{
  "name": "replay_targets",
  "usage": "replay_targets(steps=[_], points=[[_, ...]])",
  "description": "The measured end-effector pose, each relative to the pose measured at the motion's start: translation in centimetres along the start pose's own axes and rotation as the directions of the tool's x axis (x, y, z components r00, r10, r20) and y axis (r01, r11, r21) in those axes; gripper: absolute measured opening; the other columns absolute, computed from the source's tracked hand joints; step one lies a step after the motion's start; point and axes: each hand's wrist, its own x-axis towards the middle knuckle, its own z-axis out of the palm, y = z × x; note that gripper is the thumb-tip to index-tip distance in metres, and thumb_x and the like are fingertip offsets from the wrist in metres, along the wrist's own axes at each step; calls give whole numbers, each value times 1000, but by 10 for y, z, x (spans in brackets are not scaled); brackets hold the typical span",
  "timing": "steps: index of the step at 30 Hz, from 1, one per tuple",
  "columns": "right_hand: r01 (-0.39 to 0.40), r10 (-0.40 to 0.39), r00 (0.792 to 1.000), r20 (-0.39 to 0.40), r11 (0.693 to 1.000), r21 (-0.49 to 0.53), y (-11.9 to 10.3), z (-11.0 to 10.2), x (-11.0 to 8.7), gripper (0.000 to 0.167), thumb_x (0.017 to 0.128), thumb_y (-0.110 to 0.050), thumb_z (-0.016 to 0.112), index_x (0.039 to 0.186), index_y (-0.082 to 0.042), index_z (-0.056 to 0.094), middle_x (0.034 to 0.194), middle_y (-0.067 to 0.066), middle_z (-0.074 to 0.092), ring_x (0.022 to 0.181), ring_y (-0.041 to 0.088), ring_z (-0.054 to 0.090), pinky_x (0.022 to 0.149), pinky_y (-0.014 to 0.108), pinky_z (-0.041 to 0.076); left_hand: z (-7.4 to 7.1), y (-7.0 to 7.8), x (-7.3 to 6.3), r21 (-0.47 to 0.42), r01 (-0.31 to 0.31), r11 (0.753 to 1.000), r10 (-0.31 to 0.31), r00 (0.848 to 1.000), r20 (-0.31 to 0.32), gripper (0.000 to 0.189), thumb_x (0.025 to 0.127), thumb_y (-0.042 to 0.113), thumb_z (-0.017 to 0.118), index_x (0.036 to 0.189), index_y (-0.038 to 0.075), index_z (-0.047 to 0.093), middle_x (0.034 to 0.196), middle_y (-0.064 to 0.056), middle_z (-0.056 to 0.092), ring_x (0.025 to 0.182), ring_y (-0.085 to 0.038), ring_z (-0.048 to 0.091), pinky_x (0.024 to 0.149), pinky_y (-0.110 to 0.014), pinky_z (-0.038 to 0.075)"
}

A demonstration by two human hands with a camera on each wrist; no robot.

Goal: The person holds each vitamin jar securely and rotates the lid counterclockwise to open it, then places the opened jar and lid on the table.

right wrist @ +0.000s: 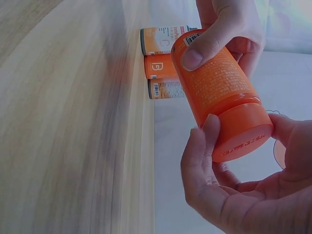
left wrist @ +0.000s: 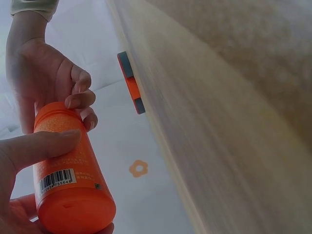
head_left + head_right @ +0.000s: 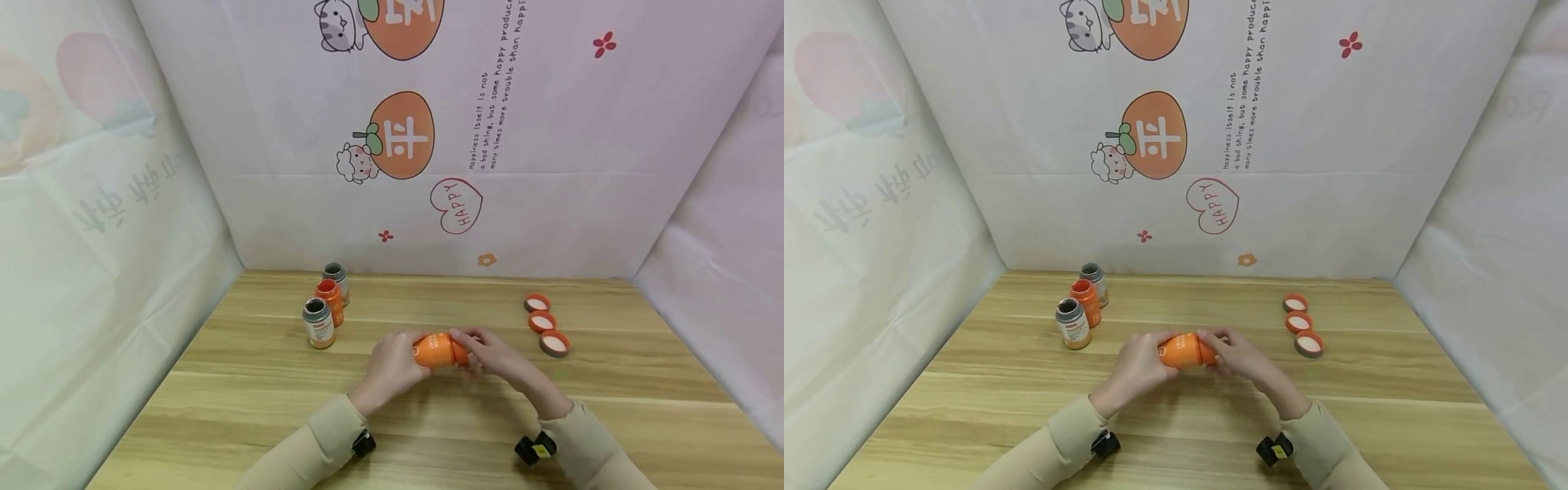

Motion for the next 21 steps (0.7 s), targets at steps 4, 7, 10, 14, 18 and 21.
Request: replay_targets(steps=[4,7,10,14,18,21], points=[[15,-15,1000,2,1000,-4,1,-1,-1,63,93,-48,52,130,2,41,110,18,58,89,30,65,77,42,55,0,0,0,-7,0,1000,0,1000,4,49,60,14,82,107,16,69,91,4,69,74,-7,56,62,-22,43],[38,-38,999,20,999,-7,1,-1,-2,61,94,-46,51,131,2,39,114,20,57,93,32,65,80,44,54,0,0,-1,-15,-1,1000,1,1000,6,49,60,13,83,107,16,69,91,4,69,74,-7,57,62,-22,43],[60,-60,998,31,998,-5,0,-2,-3,61,95,-44,52,133,2,37,120,23,54,95,30,64,83,44,53,0,-1,-1,-19,-3,1000,3,1000,8,48,60,13,83,106,16,69,91,4,69,73,-6,56,62,-22,44],[88,-88,996,24,996,-1,-1,-1,-4,60,94,-40,55,135,1,37,126,25,49,100,25,61,85,44,53,0,-1,-1,-20,3,1000,-3,1000,13,49,61,14,83,107,16,69,91,4,69,74,-7,57,63,-23,44],[112,-112,994,13,994,-1,-1,-2,-6,57,93,-34,58,135,-1,39,129,24,48,105,25,59,85,43,53,-1,-1,-1,-24,13,1000,-13,1000,20,49,61,14,83,108,16,69,92,4,69,75,-7,57,65,-24,45],[130,-130,991,7,991,-17,0,-3,-7,55,92,-31,61,135,-3,41,132,23,46,109,27,57,86,44,52,0,-2,0,-27,14,1000,-13,1000,21,50,61,14,83,109,16,69,93,4,69,76,-8,57,66,-24,45]])
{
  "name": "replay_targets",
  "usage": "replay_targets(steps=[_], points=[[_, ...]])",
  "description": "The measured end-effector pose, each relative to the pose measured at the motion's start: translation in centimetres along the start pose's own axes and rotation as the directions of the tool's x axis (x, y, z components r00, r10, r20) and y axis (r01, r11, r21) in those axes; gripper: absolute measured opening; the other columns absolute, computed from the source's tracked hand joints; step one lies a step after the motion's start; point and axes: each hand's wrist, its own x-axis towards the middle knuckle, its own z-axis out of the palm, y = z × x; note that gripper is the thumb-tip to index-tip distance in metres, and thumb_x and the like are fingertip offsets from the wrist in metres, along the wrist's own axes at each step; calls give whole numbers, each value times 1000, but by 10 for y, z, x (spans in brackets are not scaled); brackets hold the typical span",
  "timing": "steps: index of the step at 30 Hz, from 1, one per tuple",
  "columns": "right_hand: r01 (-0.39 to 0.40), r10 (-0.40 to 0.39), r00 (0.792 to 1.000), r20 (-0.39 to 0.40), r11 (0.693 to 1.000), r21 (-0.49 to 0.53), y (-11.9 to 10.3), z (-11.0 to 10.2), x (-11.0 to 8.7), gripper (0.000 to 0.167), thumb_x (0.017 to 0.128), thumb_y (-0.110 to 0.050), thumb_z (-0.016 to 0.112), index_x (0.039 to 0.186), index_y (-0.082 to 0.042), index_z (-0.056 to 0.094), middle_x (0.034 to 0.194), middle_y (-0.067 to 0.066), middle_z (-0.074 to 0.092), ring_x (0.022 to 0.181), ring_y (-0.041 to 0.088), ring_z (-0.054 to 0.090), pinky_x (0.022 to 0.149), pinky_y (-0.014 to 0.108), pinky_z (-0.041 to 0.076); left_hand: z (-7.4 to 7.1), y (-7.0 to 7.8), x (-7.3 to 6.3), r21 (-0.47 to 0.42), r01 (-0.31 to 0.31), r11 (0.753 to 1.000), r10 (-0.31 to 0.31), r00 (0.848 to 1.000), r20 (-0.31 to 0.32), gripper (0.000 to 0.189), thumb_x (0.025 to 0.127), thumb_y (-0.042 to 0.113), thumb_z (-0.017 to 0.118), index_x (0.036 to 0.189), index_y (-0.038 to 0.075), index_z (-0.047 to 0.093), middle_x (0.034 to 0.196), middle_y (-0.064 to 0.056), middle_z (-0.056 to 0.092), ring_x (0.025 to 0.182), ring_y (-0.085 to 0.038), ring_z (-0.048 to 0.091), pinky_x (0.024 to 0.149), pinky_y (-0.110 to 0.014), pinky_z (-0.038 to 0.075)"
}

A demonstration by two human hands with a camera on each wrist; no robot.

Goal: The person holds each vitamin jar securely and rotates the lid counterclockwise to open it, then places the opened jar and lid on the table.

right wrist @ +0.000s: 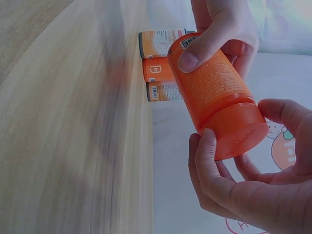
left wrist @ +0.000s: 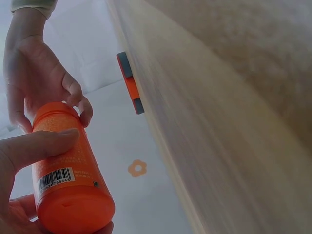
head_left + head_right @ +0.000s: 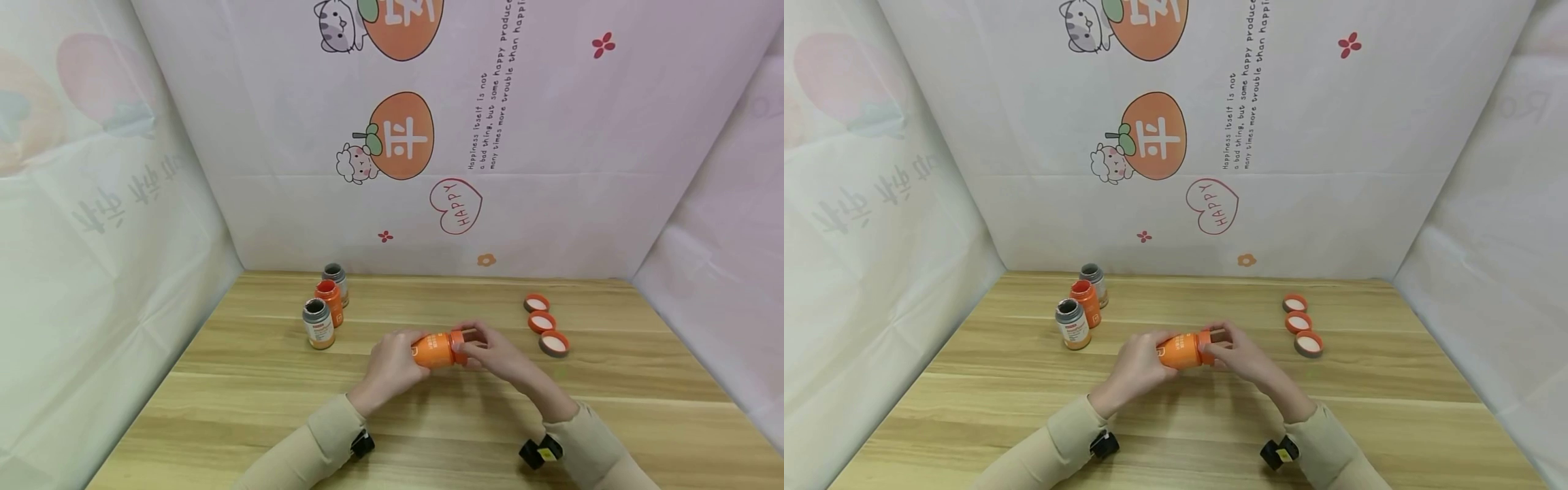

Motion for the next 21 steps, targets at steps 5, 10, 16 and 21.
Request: replay_targets(steps=[5,10,16,21], points=[[51,-51,999,12,998,-23,2,-3,-1,54,89,-26,65,133,-4,44,135,22,45,112,31,56,86,43,52,0,-1,0,5,-5,1000,5,1000,-5,51,60,14,83,109,17,68,92,4,69,75,-7,57,65,-23,44],[115,-115,992,54,993,0,5,-6,0,55,85,-21,70,133,-5,47,135,20,48,116,33,54,87,40,51,-1,1,-1,9,-7,1000,7,1000,-11,52,59,14,83,109,17,68,91,4,69,73,-7,55,62,-22,42],[161,-160,986,48,987,-2,6,-8,0,56,79,-15,75,130,-8,53,132,16,53,119,34,51,86,33,51,-1,1,-2,6,1,1000,-1,1000,-13,54,59,13,83,110,18,68,91,4,69,74,-8,56,63,-23,42],[198,-197,979,56,980,-18,8,-10,1,55,77,-8,75,128,-7,53,129,16,55,119,33,52,85,29,50,0,1,-1,4,-3,1000,3,1000,-17,53,59,13,83,110,18,68,92,4,69,74,-8,56,64,-23,43]])
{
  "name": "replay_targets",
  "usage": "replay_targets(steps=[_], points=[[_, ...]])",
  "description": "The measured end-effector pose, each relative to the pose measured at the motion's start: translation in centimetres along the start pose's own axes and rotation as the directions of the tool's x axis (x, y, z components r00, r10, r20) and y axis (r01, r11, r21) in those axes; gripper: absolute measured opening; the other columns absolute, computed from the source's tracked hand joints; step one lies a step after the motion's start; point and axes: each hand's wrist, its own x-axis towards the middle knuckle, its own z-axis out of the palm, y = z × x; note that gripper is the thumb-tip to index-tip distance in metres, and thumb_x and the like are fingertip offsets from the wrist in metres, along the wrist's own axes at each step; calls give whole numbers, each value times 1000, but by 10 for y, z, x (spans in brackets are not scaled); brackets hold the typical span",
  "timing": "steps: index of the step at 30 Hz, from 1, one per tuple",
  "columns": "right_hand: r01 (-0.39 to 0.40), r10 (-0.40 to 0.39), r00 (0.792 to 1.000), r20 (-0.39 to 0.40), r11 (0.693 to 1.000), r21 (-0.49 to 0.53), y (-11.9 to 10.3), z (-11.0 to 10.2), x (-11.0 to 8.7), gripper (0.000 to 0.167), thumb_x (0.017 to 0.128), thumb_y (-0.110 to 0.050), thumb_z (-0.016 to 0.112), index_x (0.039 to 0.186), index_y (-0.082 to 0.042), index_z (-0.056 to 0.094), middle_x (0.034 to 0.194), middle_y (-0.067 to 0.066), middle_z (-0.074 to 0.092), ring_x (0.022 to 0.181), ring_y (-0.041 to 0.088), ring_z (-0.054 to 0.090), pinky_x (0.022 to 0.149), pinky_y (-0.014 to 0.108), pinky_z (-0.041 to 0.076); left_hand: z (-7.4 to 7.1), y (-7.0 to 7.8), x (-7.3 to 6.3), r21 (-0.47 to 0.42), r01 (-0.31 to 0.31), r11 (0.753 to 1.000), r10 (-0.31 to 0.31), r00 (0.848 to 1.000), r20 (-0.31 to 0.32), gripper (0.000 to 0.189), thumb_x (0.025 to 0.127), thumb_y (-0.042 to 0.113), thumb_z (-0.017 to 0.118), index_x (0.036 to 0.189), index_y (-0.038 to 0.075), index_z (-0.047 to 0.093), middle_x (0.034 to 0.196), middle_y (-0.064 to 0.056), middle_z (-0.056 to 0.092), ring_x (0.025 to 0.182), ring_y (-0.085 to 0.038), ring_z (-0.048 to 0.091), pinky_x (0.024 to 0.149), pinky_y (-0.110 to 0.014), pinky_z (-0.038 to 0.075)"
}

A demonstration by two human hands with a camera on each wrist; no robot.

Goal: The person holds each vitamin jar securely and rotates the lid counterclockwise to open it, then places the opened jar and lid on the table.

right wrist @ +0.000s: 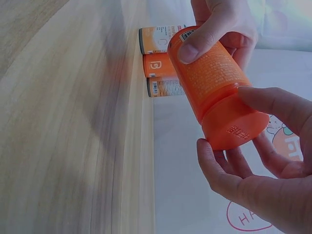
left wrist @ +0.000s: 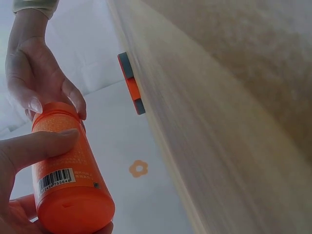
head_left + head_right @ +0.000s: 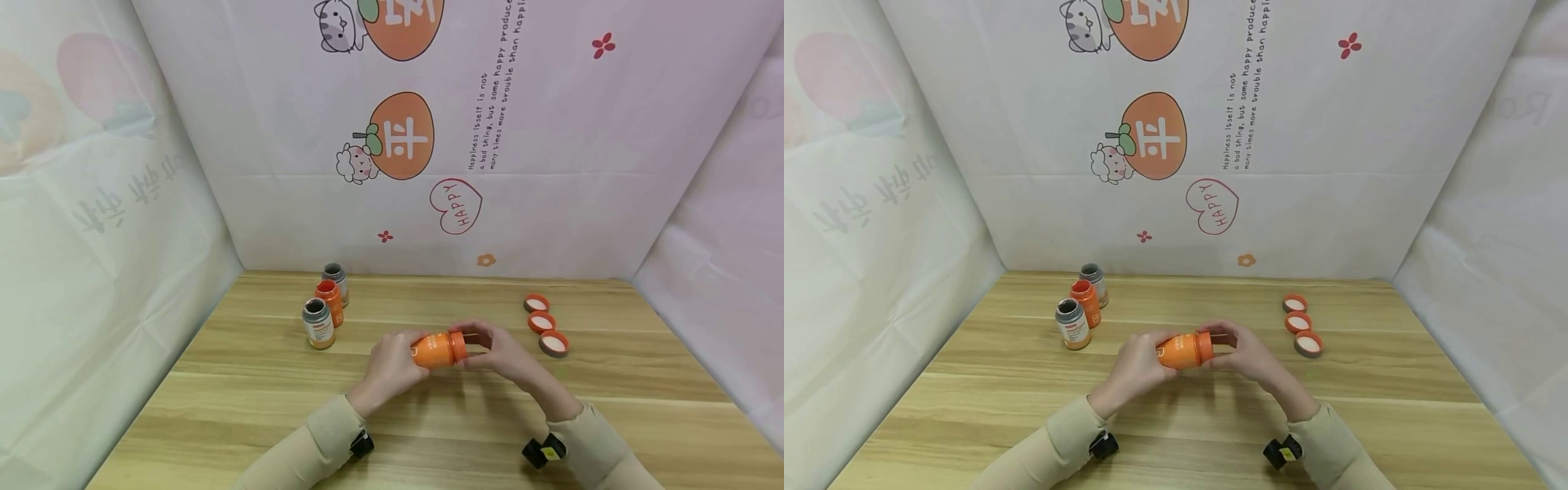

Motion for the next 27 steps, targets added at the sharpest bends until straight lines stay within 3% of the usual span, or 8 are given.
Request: replay_targets(steps=[8,13,17,21,27], points=[[13,-13,999,44,1000,-9,-1,-2,0,56,80,-11,74,131,-9,51,131,16,53,122,34,49,94,38,47,0,-1,0,9,-16,1000,16,1000,-13,53,58,13,83,109,17,69,92,4,70,75,-8,57,63,-23,43],[-110,110,994,26,994,22,-4,-1,1,54,89,-30,66,136,-12,47,138,16,47,122,32,50,95,45,47,0,-1,0,22,-20,1000,21,1000,-22,53,58,13,83,109,17,69,95,3,70,79,-10,59,66,-24,44],[-200,200,980,3,978,60,-5,2,2,59,93,-40,56,138,-5,42,140,20,43,118,31,54,93,48,48,1,-1,-1,33,-39,999,40,999,-30,51,58,13,83,108,16,69,97,2,71,82,-11,60,68,-25,45],[-264,265,964,-10,964,35,-5,4,4,66,95,-48,50,139,0,39,133,22,48,111,28,58,90,43,51,2,1,-1,32,-46,998,47,998,-34,51,58,11,82,108,16,69,98,2,70,83,-11,61,68,-25,46],[-311,311,951,-2,951,-9,-5,5,6,70,95,-52,44,138,3,38,107,15,63,88,28,66,77,42,54,3,4,-2,43,-48,998,50,998,-48,53,57,10,82,109,15,69,100,0,70,86,-13,62,69,-26,47]])
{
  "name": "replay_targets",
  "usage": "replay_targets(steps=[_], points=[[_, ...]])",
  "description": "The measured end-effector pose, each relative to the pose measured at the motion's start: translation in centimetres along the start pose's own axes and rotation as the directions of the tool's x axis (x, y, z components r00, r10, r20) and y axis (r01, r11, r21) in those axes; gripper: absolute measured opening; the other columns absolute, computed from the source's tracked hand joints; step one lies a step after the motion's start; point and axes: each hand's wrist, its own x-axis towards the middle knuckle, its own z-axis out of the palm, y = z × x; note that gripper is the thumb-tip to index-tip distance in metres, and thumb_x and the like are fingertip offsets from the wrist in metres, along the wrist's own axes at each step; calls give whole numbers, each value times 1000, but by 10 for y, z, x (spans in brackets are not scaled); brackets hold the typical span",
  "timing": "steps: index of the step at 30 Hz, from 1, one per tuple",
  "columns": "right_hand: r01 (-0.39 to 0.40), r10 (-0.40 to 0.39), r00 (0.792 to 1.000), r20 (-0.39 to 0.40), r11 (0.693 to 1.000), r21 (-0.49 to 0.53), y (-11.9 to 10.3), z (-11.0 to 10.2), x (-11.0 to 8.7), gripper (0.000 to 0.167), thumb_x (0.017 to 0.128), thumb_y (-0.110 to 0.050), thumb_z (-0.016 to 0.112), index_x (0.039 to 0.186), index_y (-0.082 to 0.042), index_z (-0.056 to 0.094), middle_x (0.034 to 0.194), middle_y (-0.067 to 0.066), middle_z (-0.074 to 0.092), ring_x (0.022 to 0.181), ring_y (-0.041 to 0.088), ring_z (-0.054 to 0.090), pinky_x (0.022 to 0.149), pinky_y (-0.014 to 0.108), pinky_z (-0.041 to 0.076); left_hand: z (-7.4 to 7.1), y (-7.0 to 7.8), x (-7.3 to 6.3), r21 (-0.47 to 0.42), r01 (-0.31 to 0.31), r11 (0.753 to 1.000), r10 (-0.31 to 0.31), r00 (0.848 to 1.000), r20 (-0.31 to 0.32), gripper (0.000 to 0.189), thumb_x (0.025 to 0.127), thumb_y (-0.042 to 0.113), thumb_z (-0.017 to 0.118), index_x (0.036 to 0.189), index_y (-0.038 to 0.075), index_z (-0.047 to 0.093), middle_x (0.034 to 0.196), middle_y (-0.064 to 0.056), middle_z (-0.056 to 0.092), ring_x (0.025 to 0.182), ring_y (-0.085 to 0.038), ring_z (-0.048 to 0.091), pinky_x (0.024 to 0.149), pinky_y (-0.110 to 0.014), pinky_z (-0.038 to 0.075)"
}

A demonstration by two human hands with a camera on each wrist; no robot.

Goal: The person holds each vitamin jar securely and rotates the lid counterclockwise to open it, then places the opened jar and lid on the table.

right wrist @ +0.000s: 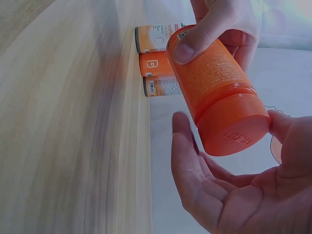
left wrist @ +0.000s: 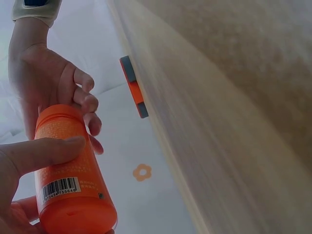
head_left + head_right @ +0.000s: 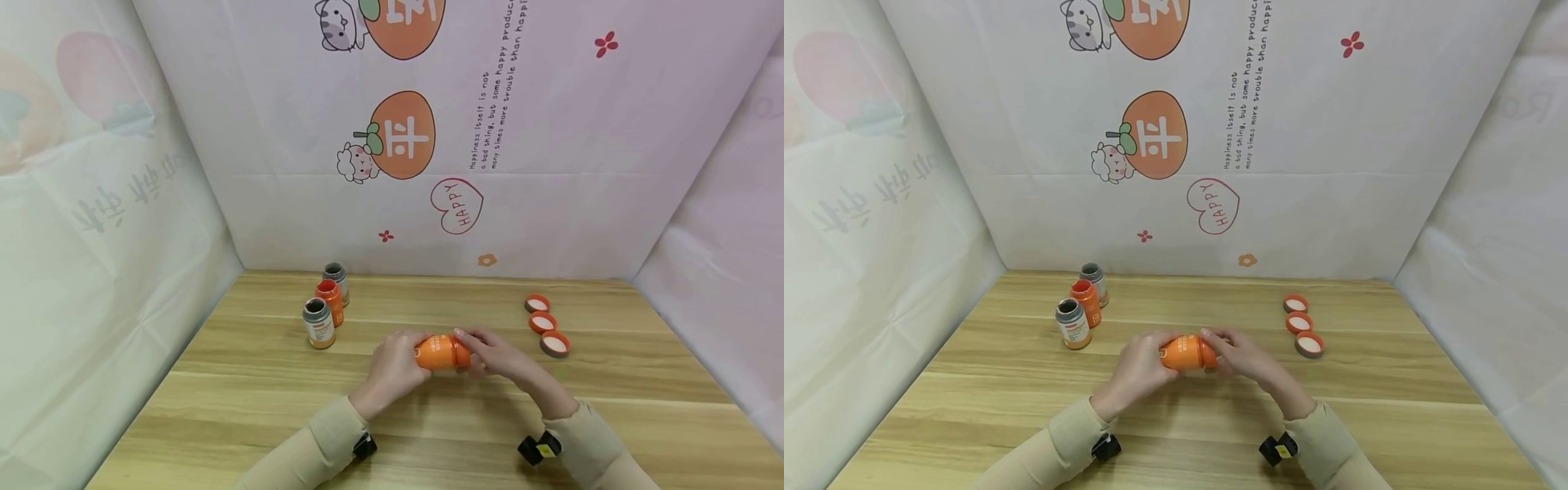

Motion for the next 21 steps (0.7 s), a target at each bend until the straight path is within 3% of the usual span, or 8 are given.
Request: replay_targets(steps=[4,11,21], points=[[-3,3,1000,4,1000,9,-1,0,0,70,95,-52,44,136,4,38,101,15,65,87,30,68,75,42,55,0,1,0,9,6,1000,-6,1000,-2,54,57,10,82,110,16,69,102,0,70,88,-14,62,70,-27,47],[-20,21,998,-52,999,29,-1,1,-1,70,93,-50,51,136,4,39,115,20,59,84,21,66,77,41,55,1,0,0,4,7,1000,-7,1000,-11,54,57,10,82,109,17,69,102,3,70,89,-13,62,71,-28,47],[9,-7,1000,-30,996,92,0,0,-1,62,92,-43,56,133,1,42,118,20,58,91,26,66,82,43,54,1,0,1,0,11,1000,-11,1000,-8,52,58,11,82,108,18,69,103,4,70,89,-13,61,71,-29,48]])
